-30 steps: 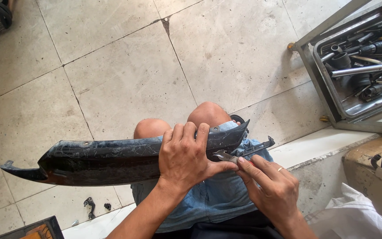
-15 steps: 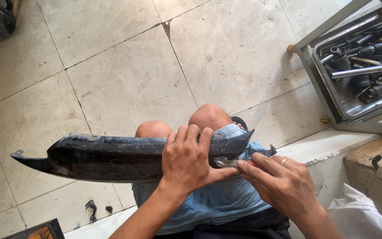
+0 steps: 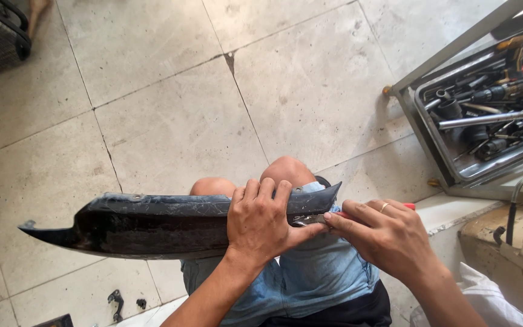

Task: The person sits on the floor and scrapes a black plastic motorcycle mudguard using a utility knife. They hold the mudguard on their lap and use the knife to remove material from the surface.

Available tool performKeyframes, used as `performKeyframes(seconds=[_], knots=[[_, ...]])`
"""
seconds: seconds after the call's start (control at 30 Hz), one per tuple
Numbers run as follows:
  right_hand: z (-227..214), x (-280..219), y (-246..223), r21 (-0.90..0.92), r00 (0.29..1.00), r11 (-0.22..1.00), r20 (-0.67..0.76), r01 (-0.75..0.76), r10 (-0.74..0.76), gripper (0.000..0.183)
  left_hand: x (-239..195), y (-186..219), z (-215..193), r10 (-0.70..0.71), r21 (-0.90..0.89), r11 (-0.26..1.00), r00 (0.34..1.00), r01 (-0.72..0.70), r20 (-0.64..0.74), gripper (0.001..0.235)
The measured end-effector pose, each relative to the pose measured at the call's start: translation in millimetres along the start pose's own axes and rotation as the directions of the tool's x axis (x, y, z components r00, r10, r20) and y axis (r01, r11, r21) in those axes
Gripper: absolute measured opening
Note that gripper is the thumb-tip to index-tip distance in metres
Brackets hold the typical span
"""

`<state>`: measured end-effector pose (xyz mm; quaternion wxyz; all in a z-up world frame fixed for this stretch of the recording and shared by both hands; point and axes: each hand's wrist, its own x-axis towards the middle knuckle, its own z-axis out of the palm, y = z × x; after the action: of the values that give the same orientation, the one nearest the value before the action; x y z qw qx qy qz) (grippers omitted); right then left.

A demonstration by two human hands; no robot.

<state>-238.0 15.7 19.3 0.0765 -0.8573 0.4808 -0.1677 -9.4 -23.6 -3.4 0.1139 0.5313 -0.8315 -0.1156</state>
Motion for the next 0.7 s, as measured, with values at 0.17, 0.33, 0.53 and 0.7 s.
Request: performKeyframes(seconds=[0.17, 0.33, 0.53, 0.7], knots=[[13, -6, 0, -0.13, 0.987, 0.992, -0.161, 0.003, -0.024, 0.027, 13, -8, 0, -0.04, -0.083, 0.996, 0.997, 0.046, 0.073, 0.103], [37, -37, 2, 0.777, 0.72, 0.541, -0.17, -0.322, 0.673, 0.026, 22, -22, 7, -0.127, -0.179, 0.964, 0.933, 0.196, 0.337, 0.116], [77, -88, 7, 0.844, 0.455, -0.198, 0.449, -0.498, 0.769, 0.037, 32, -42, 18, -0.08, -0.365, 0.904, 0.928, 0.221, 0.364, 0.075], [164, -94, 12, 0.885, 0.534, -0.124, 0.377, -0.448, 0.757, 0.036, 27, -35, 5, -0.026, -0.39, 0.912, 0.967, 0.126, 0.254, 0.044]])
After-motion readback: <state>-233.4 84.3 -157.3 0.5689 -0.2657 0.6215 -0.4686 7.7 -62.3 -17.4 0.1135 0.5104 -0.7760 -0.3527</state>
